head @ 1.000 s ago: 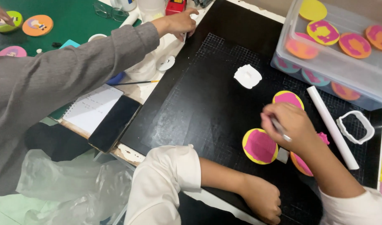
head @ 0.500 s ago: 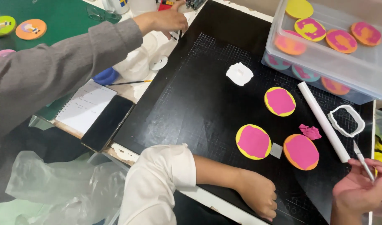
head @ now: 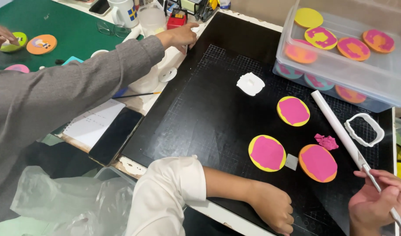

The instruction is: The person opens a plastic container and removes several round yellow clay pieces with pink centers onto a black cutting mat. They then use a silver craft knife to trim the pink clay edges on one piece, working around the circumference to create a clean border.

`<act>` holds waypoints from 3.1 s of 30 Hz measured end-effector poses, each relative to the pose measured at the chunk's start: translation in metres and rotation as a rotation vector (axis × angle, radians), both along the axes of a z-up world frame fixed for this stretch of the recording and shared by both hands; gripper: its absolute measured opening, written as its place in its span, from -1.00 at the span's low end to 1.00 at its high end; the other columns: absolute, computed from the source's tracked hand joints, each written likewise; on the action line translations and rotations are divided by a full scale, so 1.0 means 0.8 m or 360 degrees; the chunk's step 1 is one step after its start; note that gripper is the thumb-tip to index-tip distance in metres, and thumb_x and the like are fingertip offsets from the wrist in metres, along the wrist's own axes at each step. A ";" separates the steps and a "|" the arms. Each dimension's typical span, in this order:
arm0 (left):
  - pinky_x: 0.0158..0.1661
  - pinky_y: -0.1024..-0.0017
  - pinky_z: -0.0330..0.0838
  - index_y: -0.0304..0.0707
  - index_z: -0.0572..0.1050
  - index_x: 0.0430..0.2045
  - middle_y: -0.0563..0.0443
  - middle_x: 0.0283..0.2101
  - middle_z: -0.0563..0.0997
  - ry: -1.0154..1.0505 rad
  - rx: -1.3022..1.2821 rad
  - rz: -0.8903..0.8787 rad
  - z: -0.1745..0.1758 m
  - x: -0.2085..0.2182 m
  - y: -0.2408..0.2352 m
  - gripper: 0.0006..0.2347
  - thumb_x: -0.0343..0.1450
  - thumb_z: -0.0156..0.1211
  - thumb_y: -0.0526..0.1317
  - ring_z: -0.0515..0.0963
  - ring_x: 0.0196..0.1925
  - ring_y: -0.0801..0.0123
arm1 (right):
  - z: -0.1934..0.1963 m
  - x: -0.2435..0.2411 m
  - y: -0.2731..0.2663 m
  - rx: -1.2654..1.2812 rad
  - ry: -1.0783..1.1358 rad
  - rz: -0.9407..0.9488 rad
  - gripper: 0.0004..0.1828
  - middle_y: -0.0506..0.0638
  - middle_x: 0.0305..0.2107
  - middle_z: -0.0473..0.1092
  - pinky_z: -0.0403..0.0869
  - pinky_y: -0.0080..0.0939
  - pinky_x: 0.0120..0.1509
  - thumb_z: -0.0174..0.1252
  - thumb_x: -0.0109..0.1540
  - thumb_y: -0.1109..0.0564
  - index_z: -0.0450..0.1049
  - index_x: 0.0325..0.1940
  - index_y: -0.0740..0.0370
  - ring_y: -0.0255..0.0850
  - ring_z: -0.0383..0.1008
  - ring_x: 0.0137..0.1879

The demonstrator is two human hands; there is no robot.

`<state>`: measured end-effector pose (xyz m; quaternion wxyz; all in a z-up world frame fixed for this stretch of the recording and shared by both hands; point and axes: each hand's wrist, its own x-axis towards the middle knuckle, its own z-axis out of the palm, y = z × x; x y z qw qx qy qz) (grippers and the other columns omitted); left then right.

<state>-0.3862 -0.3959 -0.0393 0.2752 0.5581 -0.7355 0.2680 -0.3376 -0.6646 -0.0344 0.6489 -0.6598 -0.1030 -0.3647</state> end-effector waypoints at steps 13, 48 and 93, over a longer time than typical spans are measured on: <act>-0.62 0.30 0.26 -0.12 0.29 -0.69 0.12 -0.69 0.41 -0.0035 -0.0078 0.0043 0.001 -0.001 0.000 -0.69 0.50 -0.11 -0.09 0.45 -0.69 0.23 | 0.013 -0.007 0.015 -0.0163 -0.0063 0.0049 -0.66 0.38 0.00 0.21 0.66 0.16 0.20 -0.15 0.65 0.04 0.21 0.10 0.47 0.15 0.39 0.21; -0.51 0.40 0.10 -0.10 0.28 -0.66 0.12 -0.62 0.28 0.0039 -0.0430 0.0391 0.126 0.035 0.089 -0.68 0.53 0.09 -0.12 0.33 -0.60 0.34 | 0.049 -0.018 0.110 -0.0585 0.0445 0.0277 -0.62 0.23 -0.03 0.48 0.40 0.01 0.43 -0.12 0.49 -0.15 0.27 -0.02 0.23 0.07 0.54 0.21; 0.07 0.13 0.21 -0.22 -0.06 0.50 -0.25 0.33 0.32 0.1393 0.1079 0.1428 0.105 0.058 0.158 0.06 0.17 0.45 0.22 0.31 0.19 -0.02 | 0.056 -0.039 0.158 -0.0192 0.0946 0.1045 -0.61 0.61 0.43 -0.05 0.04 0.54 0.50 -0.23 0.44 0.01 0.01 0.22 0.34 0.55 0.02 0.50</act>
